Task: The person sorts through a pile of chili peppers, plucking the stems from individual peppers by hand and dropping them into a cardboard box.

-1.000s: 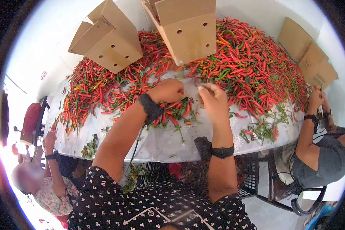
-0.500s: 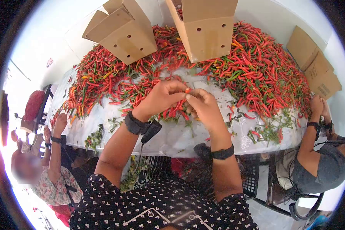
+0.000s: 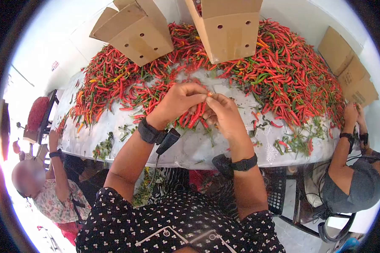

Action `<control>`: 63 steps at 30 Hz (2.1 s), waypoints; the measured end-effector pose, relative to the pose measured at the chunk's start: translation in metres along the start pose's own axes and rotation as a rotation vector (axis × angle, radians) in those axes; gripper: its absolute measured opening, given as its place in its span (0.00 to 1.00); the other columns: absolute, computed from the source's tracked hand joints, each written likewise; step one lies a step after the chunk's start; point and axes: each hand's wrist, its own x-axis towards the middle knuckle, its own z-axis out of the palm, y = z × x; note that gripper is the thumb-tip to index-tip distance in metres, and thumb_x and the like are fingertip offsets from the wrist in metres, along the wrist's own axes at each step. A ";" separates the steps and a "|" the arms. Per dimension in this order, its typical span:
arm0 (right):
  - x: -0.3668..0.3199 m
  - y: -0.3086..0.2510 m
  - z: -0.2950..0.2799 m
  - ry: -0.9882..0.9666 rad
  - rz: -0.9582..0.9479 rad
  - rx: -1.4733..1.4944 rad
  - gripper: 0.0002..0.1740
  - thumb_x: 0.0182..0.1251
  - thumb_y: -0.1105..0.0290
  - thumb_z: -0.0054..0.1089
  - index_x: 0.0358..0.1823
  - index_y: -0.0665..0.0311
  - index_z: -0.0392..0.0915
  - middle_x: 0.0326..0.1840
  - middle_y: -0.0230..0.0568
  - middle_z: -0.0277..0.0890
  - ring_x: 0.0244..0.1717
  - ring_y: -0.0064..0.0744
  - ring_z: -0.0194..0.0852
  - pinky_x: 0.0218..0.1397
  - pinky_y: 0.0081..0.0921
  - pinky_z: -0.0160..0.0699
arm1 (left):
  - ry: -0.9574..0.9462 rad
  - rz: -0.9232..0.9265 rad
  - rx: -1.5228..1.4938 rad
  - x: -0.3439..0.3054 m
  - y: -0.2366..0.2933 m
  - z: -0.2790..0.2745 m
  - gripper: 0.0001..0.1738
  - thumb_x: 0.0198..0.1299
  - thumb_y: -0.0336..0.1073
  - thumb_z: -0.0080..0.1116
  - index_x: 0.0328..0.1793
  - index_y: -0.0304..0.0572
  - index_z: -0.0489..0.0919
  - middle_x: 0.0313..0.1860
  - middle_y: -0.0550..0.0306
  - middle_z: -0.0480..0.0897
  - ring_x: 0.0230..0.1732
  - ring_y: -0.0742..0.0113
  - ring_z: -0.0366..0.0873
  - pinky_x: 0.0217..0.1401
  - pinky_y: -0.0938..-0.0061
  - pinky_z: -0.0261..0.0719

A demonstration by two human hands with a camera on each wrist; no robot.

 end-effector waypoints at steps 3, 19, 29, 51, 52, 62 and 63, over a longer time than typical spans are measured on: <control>-0.003 -0.004 0.006 -0.006 0.044 0.052 0.11 0.65 0.62 0.52 0.38 0.63 0.71 0.24 0.30 0.70 0.23 0.21 0.68 0.22 0.17 0.61 | 0.019 0.025 -0.035 0.000 -0.001 -0.001 0.07 0.58 0.31 0.55 0.36 0.33 0.79 0.20 0.62 0.77 0.18 0.81 0.70 0.19 0.83 0.69; -0.003 0.002 0.008 -0.018 -0.021 -0.084 0.07 0.63 0.71 0.54 0.38 0.66 0.72 0.22 0.30 0.70 0.15 0.13 0.57 0.16 0.13 0.52 | 0.240 0.139 0.132 -0.012 -0.012 -0.005 0.10 0.56 0.33 0.58 0.38 0.31 0.78 0.24 0.62 0.77 0.25 0.80 0.72 0.28 0.80 0.71; -0.002 0.002 0.006 0.020 -0.084 -0.081 0.06 0.64 0.72 0.51 0.38 0.65 0.72 0.24 0.31 0.71 0.16 0.10 0.54 0.16 0.12 0.48 | 0.063 -0.038 0.099 -0.053 -0.021 -0.010 0.10 0.57 0.34 0.56 0.34 0.31 0.79 0.21 0.64 0.74 0.24 0.81 0.67 0.26 0.80 0.66; -0.007 0.000 0.007 -0.088 -0.008 0.032 0.09 0.66 0.67 0.48 0.40 0.66 0.72 0.19 0.26 0.64 0.14 0.13 0.48 0.17 0.14 0.45 | 0.090 0.228 0.304 -0.061 -0.010 0.003 0.05 0.54 0.29 0.59 0.33 0.33 0.78 0.20 0.53 0.75 0.20 0.72 0.68 0.25 0.75 0.68; -0.006 0.001 0.006 -0.108 0.002 0.072 0.10 0.65 0.67 0.48 0.40 0.66 0.72 0.19 0.27 0.64 0.14 0.14 0.49 0.17 0.14 0.46 | 0.057 0.265 0.332 -0.062 -0.007 0.003 0.05 0.54 0.28 0.59 0.33 0.32 0.78 0.22 0.54 0.76 0.22 0.72 0.69 0.27 0.75 0.69; 0.003 -0.002 -0.026 -0.046 -0.014 0.324 0.12 0.63 0.63 0.45 0.37 0.64 0.69 0.23 0.35 0.67 0.19 0.22 0.60 0.19 0.16 0.56 | -0.362 0.191 0.655 -0.069 -0.002 -0.005 0.08 0.48 0.31 0.61 0.34 0.36 0.78 0.28 0.50 0.77 0.32 0.54 0.77 0.35 0.67 0.73; 0.002 -0.003 -0.028 -0.046 -0.015 0.325 0.12 0.63 0.63 0.45 0.37 0.64 0.69 0.23 0.35 0.67 0.19 0.22 0.60 0.19 0.16 0.56 | -0.363 0.191 0.656 -0.067 -0.005 -0.006 0.08 0.48 0.31 0.61 0.34 0.36 0.78 0.28 0.50 0.77 0.32 0.54 0.77 0.35 0.67 0.73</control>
